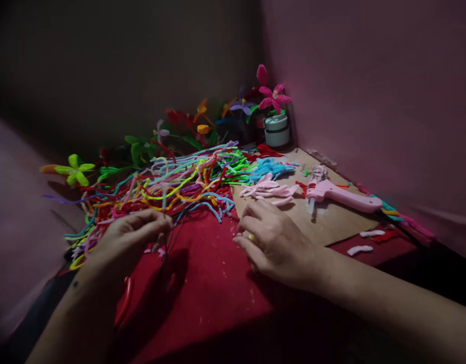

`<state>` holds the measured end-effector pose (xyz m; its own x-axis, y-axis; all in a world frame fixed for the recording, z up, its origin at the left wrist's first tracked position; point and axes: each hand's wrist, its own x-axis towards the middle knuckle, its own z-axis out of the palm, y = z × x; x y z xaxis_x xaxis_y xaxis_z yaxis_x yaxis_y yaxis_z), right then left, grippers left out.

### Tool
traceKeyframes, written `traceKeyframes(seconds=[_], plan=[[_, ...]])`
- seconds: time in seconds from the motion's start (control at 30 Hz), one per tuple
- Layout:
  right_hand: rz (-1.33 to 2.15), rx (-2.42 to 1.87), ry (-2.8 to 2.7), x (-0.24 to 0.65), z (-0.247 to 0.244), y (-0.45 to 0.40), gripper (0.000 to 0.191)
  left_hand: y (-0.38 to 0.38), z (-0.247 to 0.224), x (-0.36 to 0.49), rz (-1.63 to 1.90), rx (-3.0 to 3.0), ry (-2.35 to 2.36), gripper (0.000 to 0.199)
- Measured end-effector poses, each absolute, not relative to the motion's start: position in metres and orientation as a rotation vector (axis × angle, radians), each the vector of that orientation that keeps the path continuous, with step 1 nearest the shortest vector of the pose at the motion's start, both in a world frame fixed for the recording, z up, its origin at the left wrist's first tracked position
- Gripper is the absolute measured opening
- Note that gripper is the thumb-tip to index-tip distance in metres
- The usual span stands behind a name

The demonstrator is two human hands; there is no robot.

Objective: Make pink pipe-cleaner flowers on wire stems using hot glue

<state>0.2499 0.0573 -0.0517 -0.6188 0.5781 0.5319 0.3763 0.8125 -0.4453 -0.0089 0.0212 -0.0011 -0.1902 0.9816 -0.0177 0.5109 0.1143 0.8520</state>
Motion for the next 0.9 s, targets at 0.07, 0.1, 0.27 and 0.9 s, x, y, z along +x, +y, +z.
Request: traceKeyframes(seconds=[0.07,0.1,0.27,0.9], plan=[[0.484,-0.616,-2.349,0.246,-0.042,0.050,0.016,0.032,0.013,-0.008,1.153,1.482,1.772,0.014],[0.516,-0.560,-2.379,0.244,-0.038,0.047,0.016,0.038,0.019,-0.004,1.225,1.488,1.744,0.013],[0.547,-0.456,-2.478,0.234,-0.031,0.037,0.017,0.057,0.019,0.030,1.404,1.527,1.551,0.007],[1.587,-0.697,-1.334,0.187,-0.016,0.078,0.019,0.040,-0.019,0.049,1.140,1.495,1.232,0.012]])
